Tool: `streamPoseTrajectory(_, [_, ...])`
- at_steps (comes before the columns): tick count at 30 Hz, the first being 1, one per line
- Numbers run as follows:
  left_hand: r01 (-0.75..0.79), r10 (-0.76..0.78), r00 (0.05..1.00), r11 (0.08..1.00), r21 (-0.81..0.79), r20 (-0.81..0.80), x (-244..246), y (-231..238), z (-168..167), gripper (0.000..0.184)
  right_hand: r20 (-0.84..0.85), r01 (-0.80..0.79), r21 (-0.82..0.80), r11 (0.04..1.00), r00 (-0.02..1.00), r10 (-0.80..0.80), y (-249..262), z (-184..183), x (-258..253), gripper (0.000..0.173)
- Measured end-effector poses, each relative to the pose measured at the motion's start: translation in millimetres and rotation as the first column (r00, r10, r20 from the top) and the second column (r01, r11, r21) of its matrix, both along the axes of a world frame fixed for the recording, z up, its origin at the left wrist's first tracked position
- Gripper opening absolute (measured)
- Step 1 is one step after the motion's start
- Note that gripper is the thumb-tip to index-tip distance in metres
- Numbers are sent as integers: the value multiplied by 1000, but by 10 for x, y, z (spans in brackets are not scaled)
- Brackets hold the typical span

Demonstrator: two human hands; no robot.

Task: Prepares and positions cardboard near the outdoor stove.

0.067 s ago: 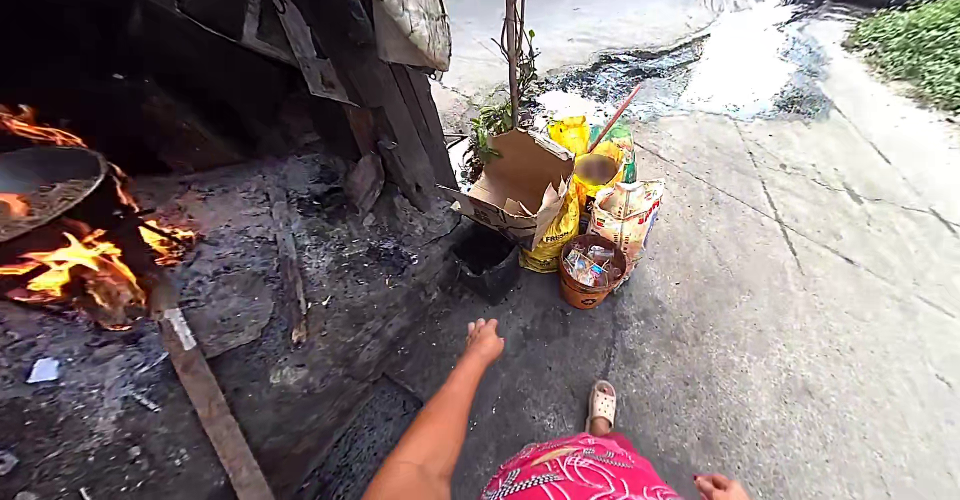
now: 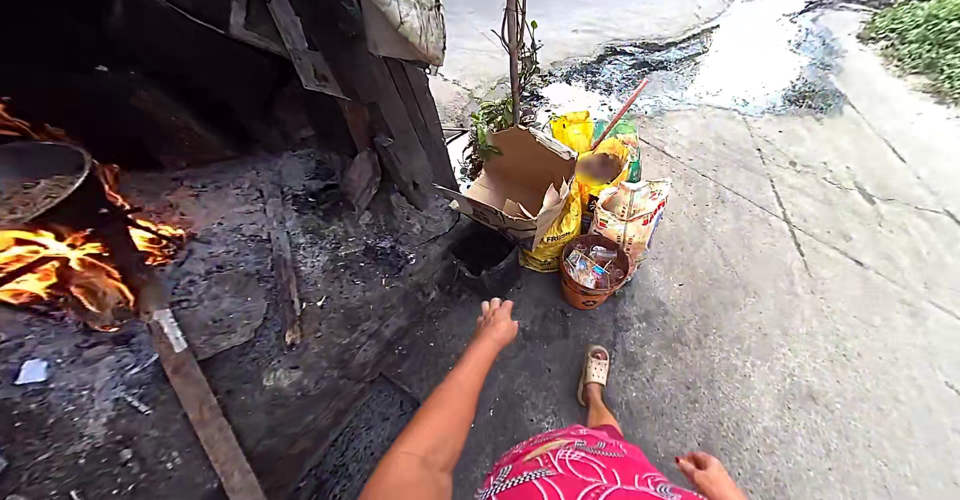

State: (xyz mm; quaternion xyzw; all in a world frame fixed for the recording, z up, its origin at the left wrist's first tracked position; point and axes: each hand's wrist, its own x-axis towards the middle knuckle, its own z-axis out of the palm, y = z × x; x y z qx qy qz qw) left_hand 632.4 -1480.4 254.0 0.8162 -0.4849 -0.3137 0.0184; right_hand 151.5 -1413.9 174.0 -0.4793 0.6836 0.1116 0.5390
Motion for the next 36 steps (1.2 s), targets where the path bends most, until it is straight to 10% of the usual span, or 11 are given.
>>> streamPoseTrajectory(8, [175, -148, 971, 974, -141, 186, -150, -1880, 41, 79, 77, -357, -225, 907, 921, 381, -2950, -234, 1234, 47])
streamPoseTrajectory(14, [110, -99, 979, 992, -53, 179, -39, -2822, 64, 85, 68, -451, -556, 698, 812, 579, -4846, 699, 2625, 59])
streamPoseTrajectory(18, [87, -91, 989, 996, 38, 121, -11, -3163, -120, 90, 45, -405, -673, 619, 813, 580, -5580, 1033, 3450, 67])
streamPoseTrajectory(23, [-35, 29, 998, 993, 113, 57, 19, -3594, -409, 90, 77, -273, -595, 756, 917, 391, -6034, 722, 4155, 93])
streamPoseTrajectory(28, [27, -20, 999, 989, 148, -46, 224, -3709, -543, 47, 90, -269, -509, 818, 928, 361, -6183, 582, 4409, 68])
streamPoseTrajectory(30, [60, -48, 995, 987, 146, -85, 394, -3672, -351, 40, 47, -355, -612, 707, 876, 481, -6154, 621, 4376, 76])
streamPoseTrajectory(36, [176, -176, 984, 984, 8, -39, 1066, -3440, 516, 33, -154, -247, -969, -22, 533, 832, -6124, 817, 4420, 56])
